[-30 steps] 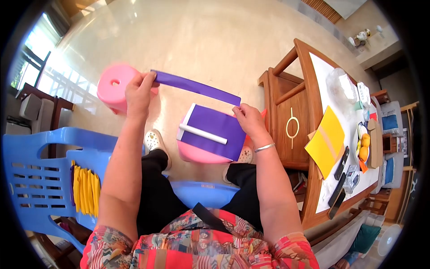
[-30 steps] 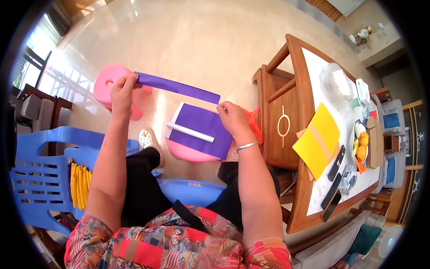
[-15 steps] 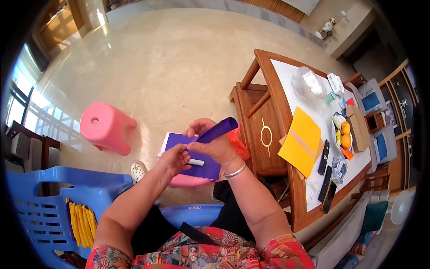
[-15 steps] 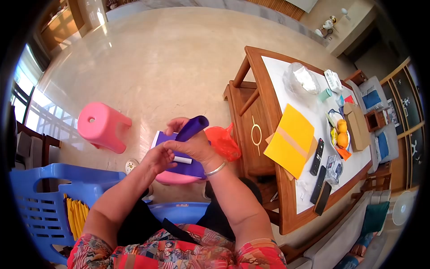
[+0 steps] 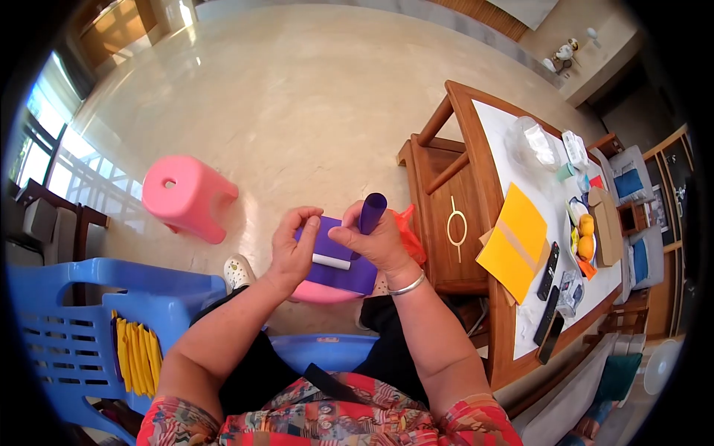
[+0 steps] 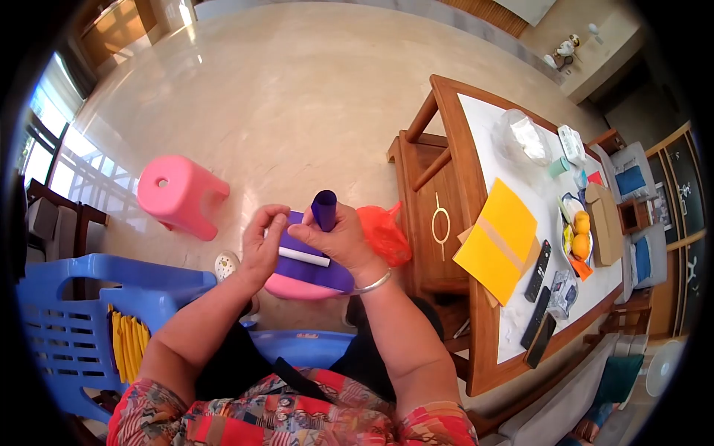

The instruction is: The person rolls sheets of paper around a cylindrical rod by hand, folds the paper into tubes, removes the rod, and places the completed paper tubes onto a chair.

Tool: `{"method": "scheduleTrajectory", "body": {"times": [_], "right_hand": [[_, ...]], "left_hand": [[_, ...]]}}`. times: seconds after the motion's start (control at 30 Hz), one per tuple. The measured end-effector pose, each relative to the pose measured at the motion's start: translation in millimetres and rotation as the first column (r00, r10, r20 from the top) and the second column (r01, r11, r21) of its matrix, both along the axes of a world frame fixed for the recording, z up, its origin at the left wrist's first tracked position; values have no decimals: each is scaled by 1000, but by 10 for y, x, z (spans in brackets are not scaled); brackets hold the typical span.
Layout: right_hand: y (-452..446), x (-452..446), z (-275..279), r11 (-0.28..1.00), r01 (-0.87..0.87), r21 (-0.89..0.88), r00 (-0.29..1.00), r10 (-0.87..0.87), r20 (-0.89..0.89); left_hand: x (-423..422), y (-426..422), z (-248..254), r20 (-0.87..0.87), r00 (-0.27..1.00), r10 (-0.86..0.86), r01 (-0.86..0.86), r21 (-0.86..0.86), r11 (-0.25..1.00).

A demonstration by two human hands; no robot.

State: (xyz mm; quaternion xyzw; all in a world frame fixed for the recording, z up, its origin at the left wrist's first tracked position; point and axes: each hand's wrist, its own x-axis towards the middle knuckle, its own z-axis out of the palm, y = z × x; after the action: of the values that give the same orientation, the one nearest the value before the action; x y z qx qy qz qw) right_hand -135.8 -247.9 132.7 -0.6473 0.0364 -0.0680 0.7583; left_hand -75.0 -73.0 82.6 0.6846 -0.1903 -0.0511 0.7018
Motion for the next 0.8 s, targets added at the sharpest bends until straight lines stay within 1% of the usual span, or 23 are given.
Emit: {"method": "scheduleTrajectory", "body": {"times": [0.03, 0.07, 0.1, 0.2, 0.3, 0.4, 0.6, 0.7, 0.8], "right_hand": [[-7, 2, -9, 1000, -18, -10, 1000, 18, -6], [-15, 7, -22, 999, -35, -22, 999, 35, -11], [-11, 14, -39, 998, -53, -33, 998, 53, -17], [41, 42, -120, 995, -96, -8, 995, 96, -7], [95, 45, -108, 990, -127, -67, 992, 127, -11], [121, 44, -135, 986, -143, -88, 990, 143, -7], [103, 61, -202, 972, -195, -132, 980, 198, 7], [136, 75, -206, 975, -172, -140, 983, 179, 40], [123, 73, -219, 973, -178, -149, 983, 182, 11]], "left_hand": [[40, 69, 185, 230, 973, -4, -9, 55, 998], [89, 152, 371, 447, 895, -21, -30, 106, 994], [115, 215, 505, 637, 769, -50, -61, 151, 987], [113, 323, 684, 767, 623, -153, -81, 258, 963], [88, 293, 676, 755, 640, -139, -87, 251, 964], [111, 299, 694, 775, 609, -167, -91, 278, 956], [133, 281, 728, 797, 584, -156, -136, 286, 949], [126, 279, 768, 796, 578, -178, -146, 315, 938], [114, 290, 862, 788, 574, -222, -145, 364, 920]]}}
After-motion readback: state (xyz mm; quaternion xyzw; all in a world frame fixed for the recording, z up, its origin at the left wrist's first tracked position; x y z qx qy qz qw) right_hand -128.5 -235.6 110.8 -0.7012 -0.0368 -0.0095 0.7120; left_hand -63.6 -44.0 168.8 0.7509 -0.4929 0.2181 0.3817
